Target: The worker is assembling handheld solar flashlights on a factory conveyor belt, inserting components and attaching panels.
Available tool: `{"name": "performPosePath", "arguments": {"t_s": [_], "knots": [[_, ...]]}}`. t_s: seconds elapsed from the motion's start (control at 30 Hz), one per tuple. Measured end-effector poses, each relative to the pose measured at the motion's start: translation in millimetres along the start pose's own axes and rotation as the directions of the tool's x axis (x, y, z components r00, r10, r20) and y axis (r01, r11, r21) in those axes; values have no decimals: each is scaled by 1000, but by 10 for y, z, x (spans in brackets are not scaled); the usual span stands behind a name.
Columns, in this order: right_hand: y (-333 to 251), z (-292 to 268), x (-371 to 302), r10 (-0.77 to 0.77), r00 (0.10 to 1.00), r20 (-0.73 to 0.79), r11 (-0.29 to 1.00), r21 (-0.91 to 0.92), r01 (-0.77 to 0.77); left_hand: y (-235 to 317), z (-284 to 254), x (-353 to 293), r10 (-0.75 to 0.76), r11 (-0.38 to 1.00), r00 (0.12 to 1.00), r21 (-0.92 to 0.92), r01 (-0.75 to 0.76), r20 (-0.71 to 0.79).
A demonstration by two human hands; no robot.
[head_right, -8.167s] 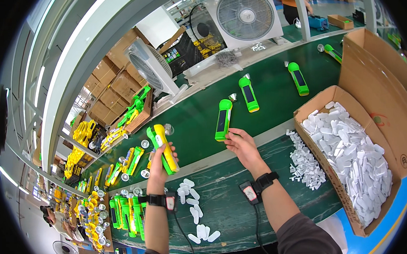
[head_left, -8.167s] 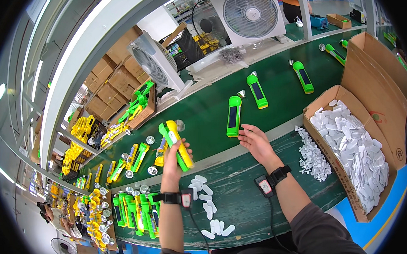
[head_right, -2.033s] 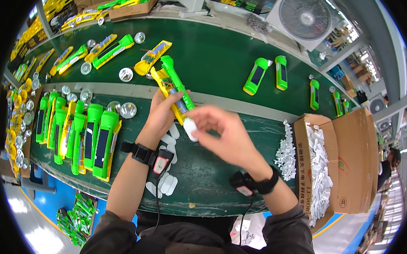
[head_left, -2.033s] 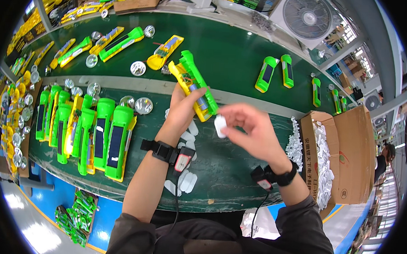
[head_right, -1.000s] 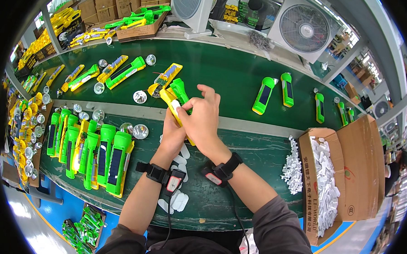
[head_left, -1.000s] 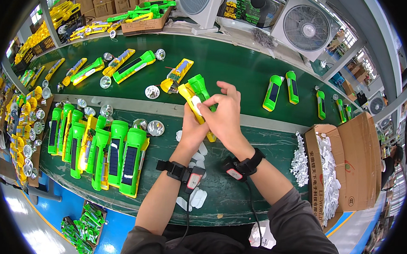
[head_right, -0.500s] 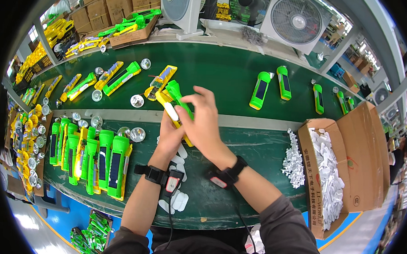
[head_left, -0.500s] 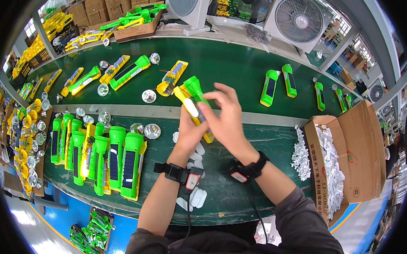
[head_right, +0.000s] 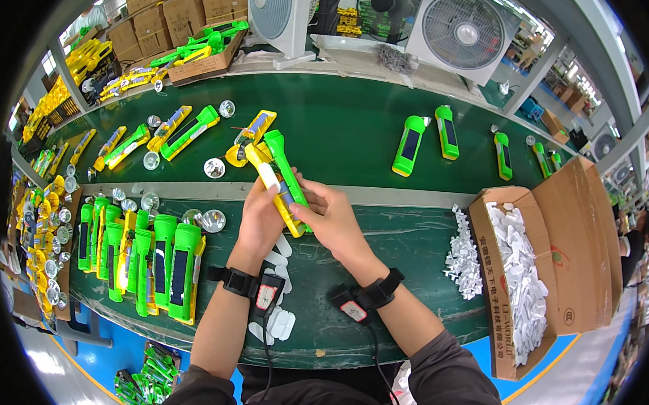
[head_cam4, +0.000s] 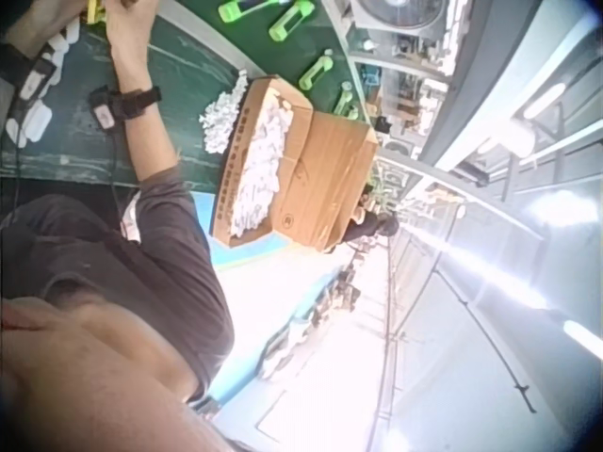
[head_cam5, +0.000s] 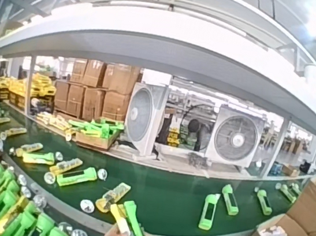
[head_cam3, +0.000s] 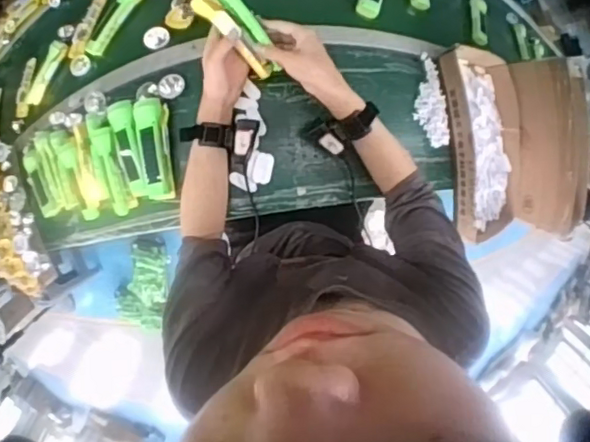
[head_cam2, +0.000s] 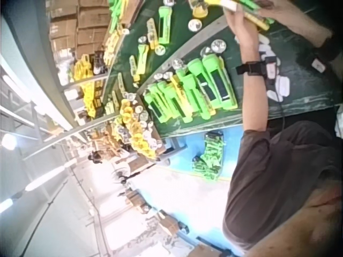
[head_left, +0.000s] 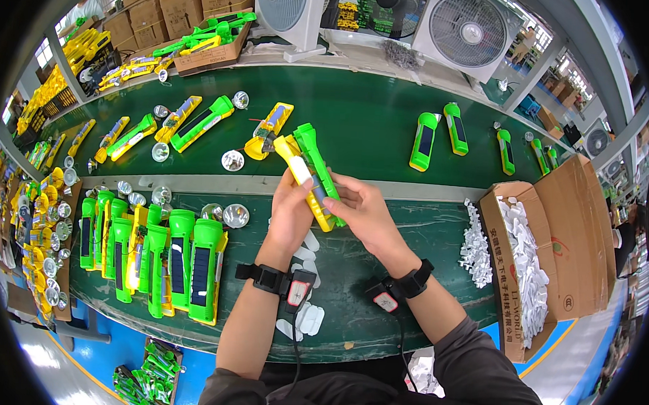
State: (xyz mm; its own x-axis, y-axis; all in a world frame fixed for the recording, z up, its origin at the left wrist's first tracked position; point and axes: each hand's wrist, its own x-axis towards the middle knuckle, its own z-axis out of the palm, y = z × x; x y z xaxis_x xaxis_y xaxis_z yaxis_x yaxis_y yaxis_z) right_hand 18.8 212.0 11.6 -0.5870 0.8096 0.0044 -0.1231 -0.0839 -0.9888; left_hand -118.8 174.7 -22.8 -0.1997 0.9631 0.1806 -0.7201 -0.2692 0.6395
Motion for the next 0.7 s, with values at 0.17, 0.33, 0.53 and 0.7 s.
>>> {"name": "performPosePath", "arguments": {"t_s": [0.17,0.33,0.53,0.7], "knots": [[126,53,-59,-174,978,-113,973,-172,153,-34,38,-3,-21,999,999,31,22,-45],[121,79,-65,-76,989,-126,997,-38,72,-43,26,-27,6,999,999,36,-5,-33],[220,-74,-21,-80,990,-119,997,3,81,-38,40,3,-19,991,998,137,10,61],[150,89,-112,-139,976,-167,950,-301,84,-100,60,-42,30,939,997,339,-51,66]]}}
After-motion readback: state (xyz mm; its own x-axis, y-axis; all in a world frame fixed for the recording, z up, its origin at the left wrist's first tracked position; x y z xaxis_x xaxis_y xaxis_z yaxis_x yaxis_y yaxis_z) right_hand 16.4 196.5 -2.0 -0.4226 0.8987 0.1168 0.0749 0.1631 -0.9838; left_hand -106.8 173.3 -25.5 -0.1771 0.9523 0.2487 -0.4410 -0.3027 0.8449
